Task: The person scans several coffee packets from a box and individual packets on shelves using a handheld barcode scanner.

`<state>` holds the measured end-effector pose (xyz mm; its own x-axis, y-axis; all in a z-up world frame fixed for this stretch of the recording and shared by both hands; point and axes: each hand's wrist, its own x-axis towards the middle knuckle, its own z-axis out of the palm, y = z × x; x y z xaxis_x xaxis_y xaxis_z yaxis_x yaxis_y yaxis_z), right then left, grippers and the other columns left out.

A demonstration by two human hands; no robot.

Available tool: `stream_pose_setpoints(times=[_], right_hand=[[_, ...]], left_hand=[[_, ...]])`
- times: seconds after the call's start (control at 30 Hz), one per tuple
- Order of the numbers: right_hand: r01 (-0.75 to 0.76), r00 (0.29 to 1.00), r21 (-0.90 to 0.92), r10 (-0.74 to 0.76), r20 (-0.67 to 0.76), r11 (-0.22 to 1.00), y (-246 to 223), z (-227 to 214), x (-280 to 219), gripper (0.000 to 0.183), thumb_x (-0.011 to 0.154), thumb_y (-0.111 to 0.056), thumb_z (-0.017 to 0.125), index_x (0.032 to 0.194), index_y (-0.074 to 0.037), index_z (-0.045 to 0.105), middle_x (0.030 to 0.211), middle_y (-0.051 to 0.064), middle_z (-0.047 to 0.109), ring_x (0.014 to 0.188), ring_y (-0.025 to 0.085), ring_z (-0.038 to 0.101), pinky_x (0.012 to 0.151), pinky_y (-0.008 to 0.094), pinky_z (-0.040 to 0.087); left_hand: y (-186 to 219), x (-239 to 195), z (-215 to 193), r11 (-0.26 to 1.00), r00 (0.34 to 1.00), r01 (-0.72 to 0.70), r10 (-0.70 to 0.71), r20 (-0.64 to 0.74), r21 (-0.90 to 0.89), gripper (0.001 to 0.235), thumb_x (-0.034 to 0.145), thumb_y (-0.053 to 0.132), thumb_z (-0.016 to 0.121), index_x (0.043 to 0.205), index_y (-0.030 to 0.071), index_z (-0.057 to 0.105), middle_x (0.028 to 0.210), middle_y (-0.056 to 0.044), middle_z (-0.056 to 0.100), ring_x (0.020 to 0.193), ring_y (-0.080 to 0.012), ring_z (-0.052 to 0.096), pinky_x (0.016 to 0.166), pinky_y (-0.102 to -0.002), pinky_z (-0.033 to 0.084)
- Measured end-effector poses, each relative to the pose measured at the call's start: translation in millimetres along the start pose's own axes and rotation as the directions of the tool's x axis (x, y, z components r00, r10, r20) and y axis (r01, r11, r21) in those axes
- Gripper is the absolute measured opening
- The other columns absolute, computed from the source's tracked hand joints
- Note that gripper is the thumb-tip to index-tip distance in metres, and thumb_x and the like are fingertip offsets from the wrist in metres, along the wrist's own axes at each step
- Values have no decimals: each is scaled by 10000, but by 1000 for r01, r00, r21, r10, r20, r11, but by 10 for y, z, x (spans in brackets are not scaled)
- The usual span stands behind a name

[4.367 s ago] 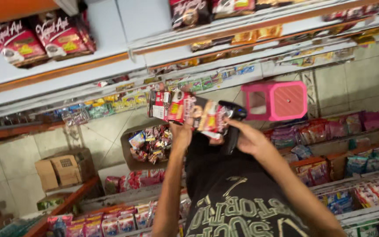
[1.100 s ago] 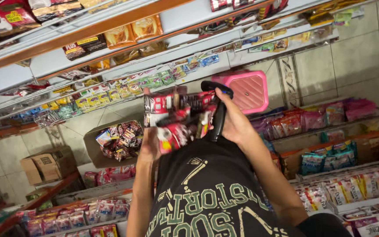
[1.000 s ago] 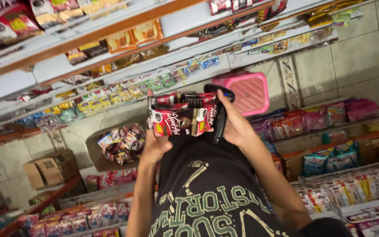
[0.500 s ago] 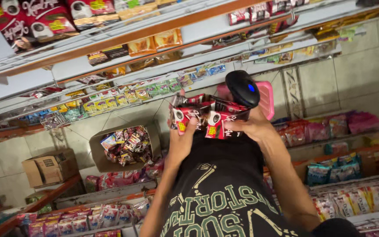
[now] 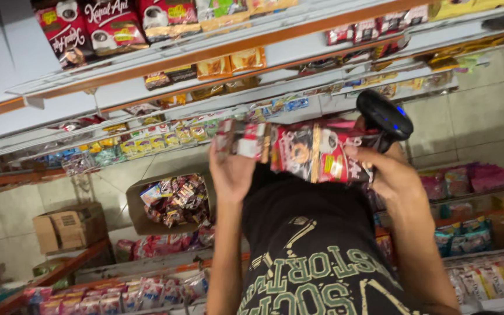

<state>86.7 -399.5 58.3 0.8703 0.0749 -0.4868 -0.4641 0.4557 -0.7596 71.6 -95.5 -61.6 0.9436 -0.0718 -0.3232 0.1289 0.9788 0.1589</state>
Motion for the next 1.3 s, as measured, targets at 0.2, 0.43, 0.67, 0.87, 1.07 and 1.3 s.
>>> stream_pose_setpoints(times=[0.2,0.43,0.67,0.87,1.07,1.3], right_hand=[[122,970,-276,-173,-170,953,174,-147,113,524,751,53,839,1181,-77,569,1054,37,650,961,150,665,796,309,554],[216,955,-333,-270,-125,918,377,59,151,562,758,29,821,1264,-35,585,1104,34,696,974,148,688,850,317,586],[333,938,-181,-305,167,925,394,432,-67,571,951,-79,740,1446,-38,458,1300,57,553,1150,103,573,1025,295,496],[242,945,-248,-170,280,938,114,467,-76,498,923,-70,747,1367,-86,524,1263,143,676,1070,193,709,908,359,597],[329,943,-495,-309,125,804,84,211,-35,394,895,-92,788,1252,-44,628,1208,114,705,1042,174,694,844,331,584],[343,931,-352,-264,253,871,614,165,50,640,771,-64,875,1338,-3,583,1218,104,643,1080,196,630,903,369,536]], left_hand=[[-191,-66,310,917,997,-62,72,12,-394,720,1018,454,573,1602,97,352,1626,-103,426,1529,-264,344,1285,-472,250],[-335,-233,736,741,970,-230,227,88,631,782,1003,465,685,1600,78,359,1638,-101,419,1550,-254,354,1324,-431,238],[-261,-419,1217,-234,890,-456,-112,442,859,1013,636,431,939,1440,-6,503,1450,-191,571,1390,-291,518,1189,-454,396],[-385,-307,835,404,995,63,48,-90,913,603,898,267,806,1377,-29,593,1317,-229,679,1206,-311,658,1079,-459,513],[-553,-372,701,959,1000,-13,8,17,284,557,1076,349,523,1490,-9,423,1457,-175,564,1341,-290,541,1155,-462,407],[-693,-333,315,837,1000,-26,20,17,547,613,1093,389,473,1562,30,309,1552,-123,440,1430,-236,434,1211,-449,343]])
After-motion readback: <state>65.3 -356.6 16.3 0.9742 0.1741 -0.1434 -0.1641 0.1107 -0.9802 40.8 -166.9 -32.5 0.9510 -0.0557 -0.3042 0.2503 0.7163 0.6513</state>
